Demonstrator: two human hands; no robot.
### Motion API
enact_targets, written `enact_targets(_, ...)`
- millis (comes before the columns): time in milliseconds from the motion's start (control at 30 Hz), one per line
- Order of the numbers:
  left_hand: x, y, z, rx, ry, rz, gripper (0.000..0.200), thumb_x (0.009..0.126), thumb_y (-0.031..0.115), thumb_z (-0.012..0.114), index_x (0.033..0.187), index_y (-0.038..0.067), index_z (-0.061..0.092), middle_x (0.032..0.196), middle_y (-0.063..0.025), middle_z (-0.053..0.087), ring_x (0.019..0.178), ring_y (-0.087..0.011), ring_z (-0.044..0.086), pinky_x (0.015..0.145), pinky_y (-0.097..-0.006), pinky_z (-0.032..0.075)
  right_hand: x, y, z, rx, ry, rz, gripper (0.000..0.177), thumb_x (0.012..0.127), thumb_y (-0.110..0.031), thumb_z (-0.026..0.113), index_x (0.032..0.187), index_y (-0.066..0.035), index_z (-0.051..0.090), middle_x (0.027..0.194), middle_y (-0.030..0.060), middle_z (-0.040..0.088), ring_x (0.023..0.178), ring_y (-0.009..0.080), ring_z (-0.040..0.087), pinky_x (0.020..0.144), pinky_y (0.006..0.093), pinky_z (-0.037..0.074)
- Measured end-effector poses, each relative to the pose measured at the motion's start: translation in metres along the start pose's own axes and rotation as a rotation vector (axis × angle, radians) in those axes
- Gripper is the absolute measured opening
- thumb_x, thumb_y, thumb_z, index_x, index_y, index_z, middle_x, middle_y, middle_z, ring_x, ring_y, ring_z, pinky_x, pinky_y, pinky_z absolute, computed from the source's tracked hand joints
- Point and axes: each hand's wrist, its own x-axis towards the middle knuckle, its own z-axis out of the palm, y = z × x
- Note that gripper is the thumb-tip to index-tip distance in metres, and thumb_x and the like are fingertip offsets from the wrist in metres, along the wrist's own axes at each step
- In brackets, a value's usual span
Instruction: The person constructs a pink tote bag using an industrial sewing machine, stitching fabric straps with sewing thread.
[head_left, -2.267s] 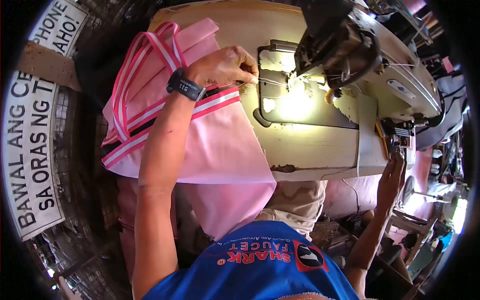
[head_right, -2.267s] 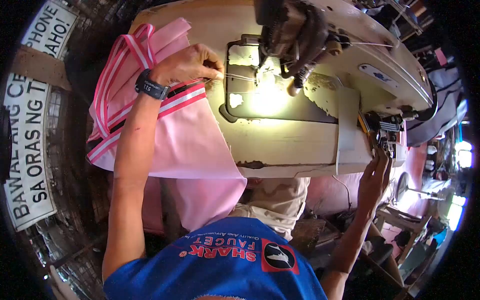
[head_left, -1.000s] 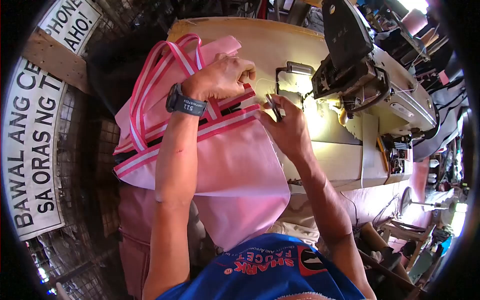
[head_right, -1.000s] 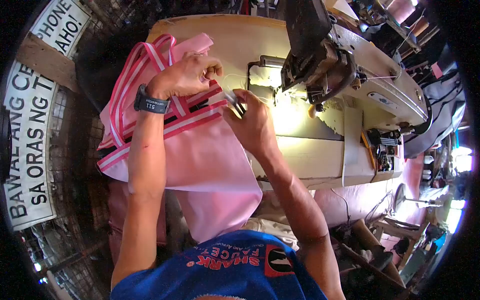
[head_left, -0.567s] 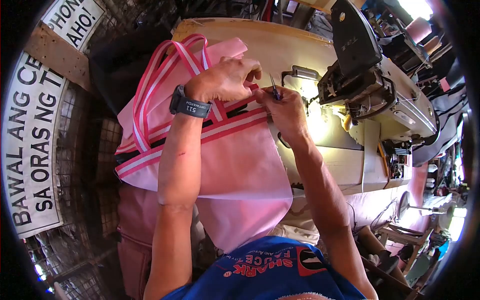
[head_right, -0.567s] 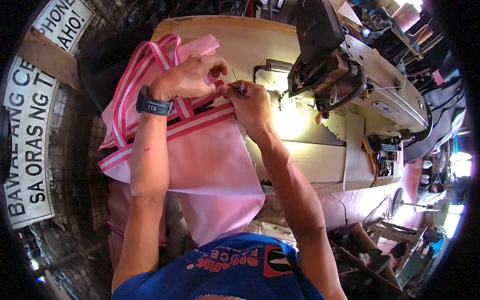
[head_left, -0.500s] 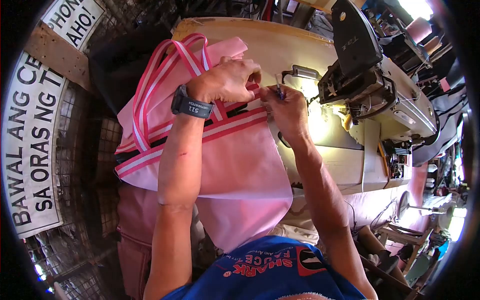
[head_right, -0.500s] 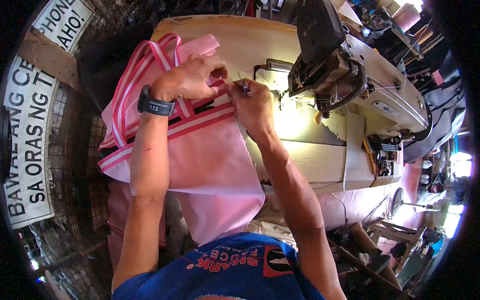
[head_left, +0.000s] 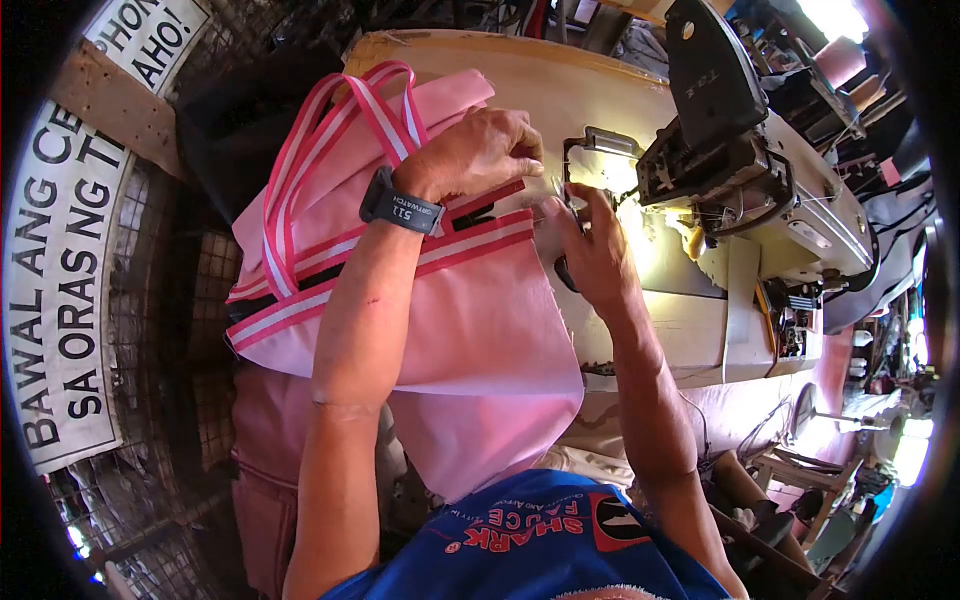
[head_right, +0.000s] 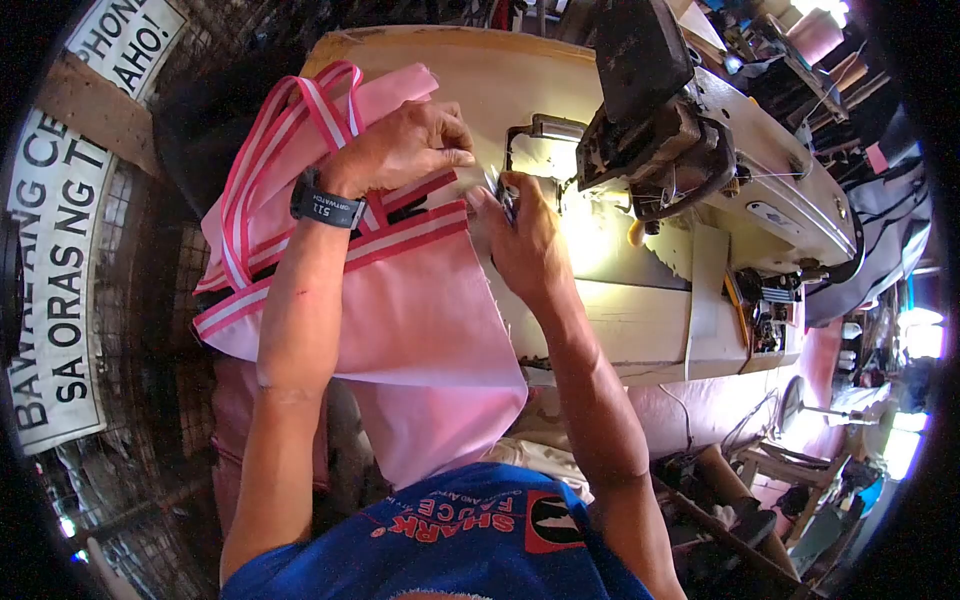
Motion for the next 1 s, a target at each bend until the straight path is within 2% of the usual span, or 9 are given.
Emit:
enact_targets(100,0.000,-0.002,0.001,-0.002,0.006,-0.014,0.022,0.091,0.022,0.074,0.097,0.001,0.074,0.096,-0.0116,0.069,0.091,-0.0267,0.067,0.082,-0.0385,0.053,-0.004,0.003,-0.004,0.046,-0.149,-0.074,0.029,0.097,-0.019,0.065,0.117,0.003,0.062,0.095,0.0217,0.069,0.081,0.0371,0.067,0.078,0.0445,0.052)
enact_targets(200,0.000,0.003,-0.001,0.030,-0.004,0.001,0.023,0.090,0.023,0.074,0.097,0.002,0.074,0.098,-0.0118,0.069,0.093,-0.0277,0.067,0.085,-0.0388,0.053,-0.006,0.011,0.009,-0.218,0.100,-0.472,0.025,0.096,-0.015,0.063,0.116,0.001,0.061,0.093,0.0178,0.067,0.080,0.0384,0.068,0.073,0.0459,0.054)
enact_targets(300,0.001,0.001,0.002,0.040,0.015,0.013,0.024,0.089,0.024,0.074,0.097,0.002,0.074,0.098,-0.0123,0.068,0.094,-0.0289,0.066,0.085,-0.0392,0.053,-0.015,-0.007,0.013,-0.541,0.212,-0.482,0.018,0.094,-0.012,0.064,0.108,-0.002,0.061,0.091,0.0144,0.064,0.080,0.0349,0.069,0.065,0.0453,0.055)
enact_targets(333,0.001,0.000,0.003,0.044,0.025,0.012,0.024,0.089,0.024,0.075,0.096,0.002,0.075,0.098,-0.0124,0.068,0.094,-0.0293,0.066,0.085,-0.0392,0.053,-0.012,-0.006,0.015,-0.604,0.264,-0.542,0.011,0.091,-0.009,0.064,0.100,-0.004,0.061,0.087,0.0122,0.061,0.078,0.0301,0.070,0.060,0.0434,0.056)
enact_targets(633,0.004,-0.008,0.013,0.041,0.059,0.079,0.023,0.090,0.024,0.073,0.095,0.001,0.073,0.094,-0.0124,0.066,0.091,-0.0300,0.065,0.082,-0.0420,0.051,0.001,-0.008,0.024,-0.674,0.152,-0.515,0.011,0.090,-0.010,0.061,0.095,-0.001,0.062,0.088,0.0145,0.064,0.079,0.0326,0.070,0.066,0.0449,0.057)
enact_targets(733,0.006,-0.011,0.015,0.095,0.109,0.181,0.023,0.091,0.024,0.071,0.095,0.001,0.071,0.093,-0.0127,0.065,0.091,-0.0310,0.064,0.082,-0.0415,0.050,0.006,-0.004,0.028,-0.695,0.078,-0.462,0.012,0.091,-0.013,0.061,0.091,-0.001,0.063,0.087,0.0159,0.065,0.078,0.0354,0.070,0.068,0.0472,0.057)
enact_targets(833,0.010,-0.009,0.022,0.104,0.197,0.224,0.023,0.094,0.024,0.068,0.096,0.002,0.067,0.093,-0.0126,0.064,0.091,-0.0308,0.063,0.082,-0.0405,0.049,0.000,0.002,0.016,-0.661,0.025,-0.300,0.019,0.096,-0.020,0.062,0.088,-0.003,0.064,0.087,0.0158,0.067,0.076,0.0370,0.070,0.070,0.0483,0.057)
enact_targets(933,0.015,-0.018,0.018,0.000,0.350,0.176,0.025,0.097,0.026,0.066,0.099,0.001,0.067,0.097,-0.0128,0.067,0.093,-0.0286,0.065,0.083,-0.0402,0.051,-0.045,0.021,-0.034,-0.601,0.160,-0.312,0.016,0.096,-0.022,0.068,0.098,-0.006,0.070,0.094,0.0148,0.070,0.080,0.0351,0.072,0.072,0.0440,0.059)
enact_targets(1000,-0.001,-0.035,-0.027,-0.205,0.507,0.016,0.028,0.097,0.028,0.067,0.109,0.002,0.068,0.107,-0.0135,0.070,0.100,-0.0280,0.068,0.086,-0.0380,0.053,-0.071,0.055,-0.078,-0.492,0.309,-0.308,0.020,0.095,-0.015,0.071,0.113,-0.006,0.071,0.098,0.0144,0.072,0.085,0.0290,0.073,0.072,0.0381,0.059)
